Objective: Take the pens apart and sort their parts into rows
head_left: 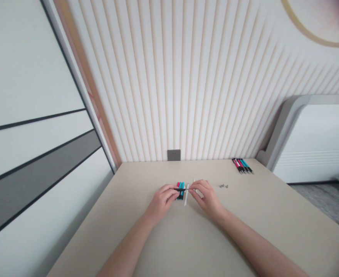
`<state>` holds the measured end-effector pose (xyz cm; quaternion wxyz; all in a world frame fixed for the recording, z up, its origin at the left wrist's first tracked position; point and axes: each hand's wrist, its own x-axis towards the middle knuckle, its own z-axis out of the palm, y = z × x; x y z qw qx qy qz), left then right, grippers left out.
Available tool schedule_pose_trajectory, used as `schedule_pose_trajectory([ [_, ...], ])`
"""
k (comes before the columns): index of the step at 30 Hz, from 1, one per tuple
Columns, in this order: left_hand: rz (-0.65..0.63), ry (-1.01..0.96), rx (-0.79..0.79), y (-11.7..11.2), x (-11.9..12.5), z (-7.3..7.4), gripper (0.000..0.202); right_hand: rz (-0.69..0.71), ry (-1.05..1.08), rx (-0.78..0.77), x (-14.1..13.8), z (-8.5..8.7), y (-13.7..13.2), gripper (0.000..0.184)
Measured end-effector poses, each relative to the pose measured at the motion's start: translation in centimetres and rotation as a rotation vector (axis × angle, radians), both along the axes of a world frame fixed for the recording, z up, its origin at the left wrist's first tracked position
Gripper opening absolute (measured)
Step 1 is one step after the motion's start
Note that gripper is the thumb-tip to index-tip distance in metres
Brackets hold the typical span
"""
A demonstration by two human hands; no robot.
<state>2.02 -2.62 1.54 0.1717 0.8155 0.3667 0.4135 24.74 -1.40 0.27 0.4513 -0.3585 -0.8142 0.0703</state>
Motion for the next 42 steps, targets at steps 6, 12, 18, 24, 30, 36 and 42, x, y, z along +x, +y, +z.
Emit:
schedule_pose_trajectory([
  [6,-0.06,-0.023,-0.072,0.0,0.2,0.0,0.017,0.042,0.015,0.004,-0.3,0.1,-0.3,0.009],
  [12,-0.102,-0.011,-0.154,-0.2,0.5,0.3,0.013,0.069,0.021,-0.019,-0.4,0.2,-0.4,0.011],
  [18,-0.051,0.012,-0.229,-0.3,0.6,-0.1,0.009,0.08,-0.026,-0.031,-0.5,0.1,-0.4,0.017],
  [24,-0.038,-0.187,-0.423,-0.3,1.0,0.0,0.021,-0.19,-0.223,-0.117,-0.4,0.4,-0.1,0.025],
  [30,0.042,-0.155,-0.376,0.1,0.4,-0.1,0.023,-0.469,-0.574,-0.31,0.0,0.3,0.3,0.031],
  [36,0.024,0.104,-0.139,0.2,-0.3,-0.1,0.021,-0.544,-0.612,-0.374,-0.1,-0.3,0.5,0.031],
  [42,0.014,0.166,-0.127,0.2,-0.5,0.1,0.023,-0.579,-0.548,-0.251,0.2,-1.5,0.9,0.028],
])
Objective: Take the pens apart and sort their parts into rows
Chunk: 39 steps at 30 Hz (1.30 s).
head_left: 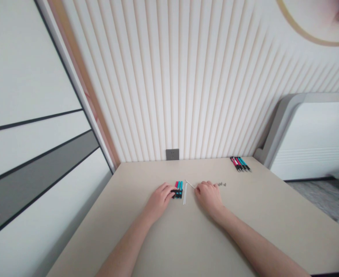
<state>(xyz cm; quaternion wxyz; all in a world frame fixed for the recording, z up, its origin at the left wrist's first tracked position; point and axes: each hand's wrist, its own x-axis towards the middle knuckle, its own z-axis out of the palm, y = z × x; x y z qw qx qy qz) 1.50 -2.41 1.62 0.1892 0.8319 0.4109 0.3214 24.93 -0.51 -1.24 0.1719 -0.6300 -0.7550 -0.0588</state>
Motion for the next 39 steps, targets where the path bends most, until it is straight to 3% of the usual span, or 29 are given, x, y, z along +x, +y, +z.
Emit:
schedule_pose_trajectory([
  [3,0.046,0.006,0.015,0.3,-0.2,-0.3,0.023,0.049,0.072,0.057,0.6,-0.2,0.6,0.028],
  [8,0.163,-0.012,0.042,0.8,-0.8,-0.7,0.025,0.281,0.266,0.046,2.3,0.6,1.6,0.024],
  [12,0.209,-0.029,0.052,1.0,-1.1,-0.8,0.023,0.4,0.231,0.034,2.8,1.1,1.7,0.022],
  [39,0.121,-0.029,0.044,0.9,-0.7,-0.7,0.025,0.421,0.179,0.058,2.0,1.2,1.1,0.021],
])
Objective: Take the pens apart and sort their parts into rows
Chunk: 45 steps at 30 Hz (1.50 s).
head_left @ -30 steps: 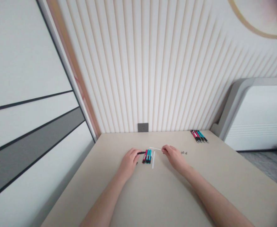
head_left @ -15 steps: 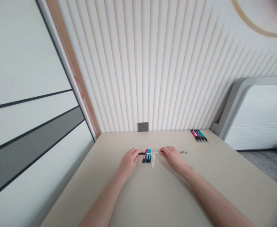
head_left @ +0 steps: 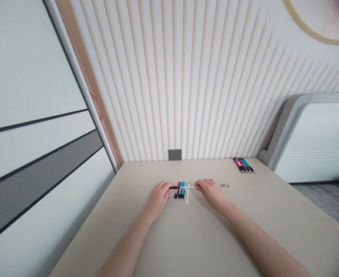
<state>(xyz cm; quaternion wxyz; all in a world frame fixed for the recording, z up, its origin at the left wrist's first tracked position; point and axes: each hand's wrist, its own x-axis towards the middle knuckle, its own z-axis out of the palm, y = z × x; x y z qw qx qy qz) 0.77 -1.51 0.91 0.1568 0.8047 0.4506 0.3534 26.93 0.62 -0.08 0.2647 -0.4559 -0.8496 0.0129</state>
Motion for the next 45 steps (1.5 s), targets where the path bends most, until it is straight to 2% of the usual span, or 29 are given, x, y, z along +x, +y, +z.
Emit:
schedule_pose_trajectory([
  [14,-0.055,-0.026,0.004,-0.3,0.1,0.4,0.026,0.036,0.051,0.045,0.0,0.4,0.0,0.023],
  [22,-0.123,-0.013,-0.02,-0.4,0.4,0.6,0.021,0.165,0.09,0.073,-0.6,1.6,-1.0,0.021],
  [26,-0.105,-0.109,-0.055,-0.5,0.9,0.4,0.016,0.26,0.133,0.07,-1.1,1.4,-1.5,0.02],
  [30,-0.076,-0.186,-0.093,-0.7,1.2,0.4,0.014,0.297,0.22,0.056,-1.6,1.0,-1.8,0.019],
  [33,-0.099,-0.216,-0.089,-0.7,1.1,0.2,0.015,0.289,0.301,0.016,-2.2,0.6,-2.1,0.019],
  [39,-0.166,-0.197,-0.027,-0.5,0.6,-0.2,0.015,0.189,0.368,-0.06,-3.2,0.1,-2.7,0.024],
  [45,-0.117,-0.135,-0.003,-0.1,0.2,-0.1,0.015,0.199,0.311,-0.055,-2.8,-0.3,-2.0,0.027],
])
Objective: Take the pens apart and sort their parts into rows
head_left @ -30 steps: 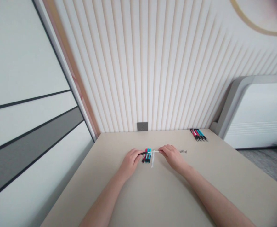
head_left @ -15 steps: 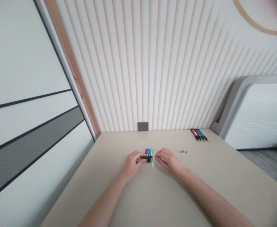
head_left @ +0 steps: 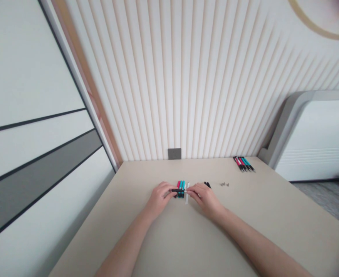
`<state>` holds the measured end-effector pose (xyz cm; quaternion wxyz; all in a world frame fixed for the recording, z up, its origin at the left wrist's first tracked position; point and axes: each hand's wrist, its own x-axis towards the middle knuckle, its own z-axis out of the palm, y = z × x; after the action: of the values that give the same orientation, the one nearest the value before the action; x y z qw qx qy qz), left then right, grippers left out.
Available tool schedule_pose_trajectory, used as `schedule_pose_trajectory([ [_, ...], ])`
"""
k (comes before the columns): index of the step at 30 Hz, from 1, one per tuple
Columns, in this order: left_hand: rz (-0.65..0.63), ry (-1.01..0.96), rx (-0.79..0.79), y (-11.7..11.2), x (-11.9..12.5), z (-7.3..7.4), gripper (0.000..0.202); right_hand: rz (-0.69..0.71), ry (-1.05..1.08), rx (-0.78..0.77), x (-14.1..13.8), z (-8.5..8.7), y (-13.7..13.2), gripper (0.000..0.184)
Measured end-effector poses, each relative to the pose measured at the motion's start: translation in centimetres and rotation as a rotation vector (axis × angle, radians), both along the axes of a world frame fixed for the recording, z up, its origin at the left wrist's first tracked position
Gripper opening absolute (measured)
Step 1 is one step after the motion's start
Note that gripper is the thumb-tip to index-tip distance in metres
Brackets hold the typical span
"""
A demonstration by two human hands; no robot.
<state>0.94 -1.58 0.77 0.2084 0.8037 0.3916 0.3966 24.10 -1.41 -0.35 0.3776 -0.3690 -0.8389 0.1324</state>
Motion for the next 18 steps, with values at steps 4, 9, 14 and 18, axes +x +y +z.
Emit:
schedule_pose_trajectory([
  [4,0.015,0.022,-0.012,0.21,-0.02,-0.23,0.016,0.01,-0.028,0.007,0.36,-0.29,0.43,0.026],
  [9,0.034,0.021,-0.053,0.24,-0.02,-0.3,0.018,-0.028,-0.055,-0.013,0.44,-0.45,0.59,0.027],
  [14,0.095,-0.058,-0.151,0.05,0.22,-0.11,0.016,-0.004,-0.07,-0.01,0.48,-0.47,0.62,0.03],
  [18,0.104,-0.236,-0.289,0.04,0.4,-0.08,0.017,0.031,-0.093,-0.014,0.35,-0.33,0.36,0.032],
])
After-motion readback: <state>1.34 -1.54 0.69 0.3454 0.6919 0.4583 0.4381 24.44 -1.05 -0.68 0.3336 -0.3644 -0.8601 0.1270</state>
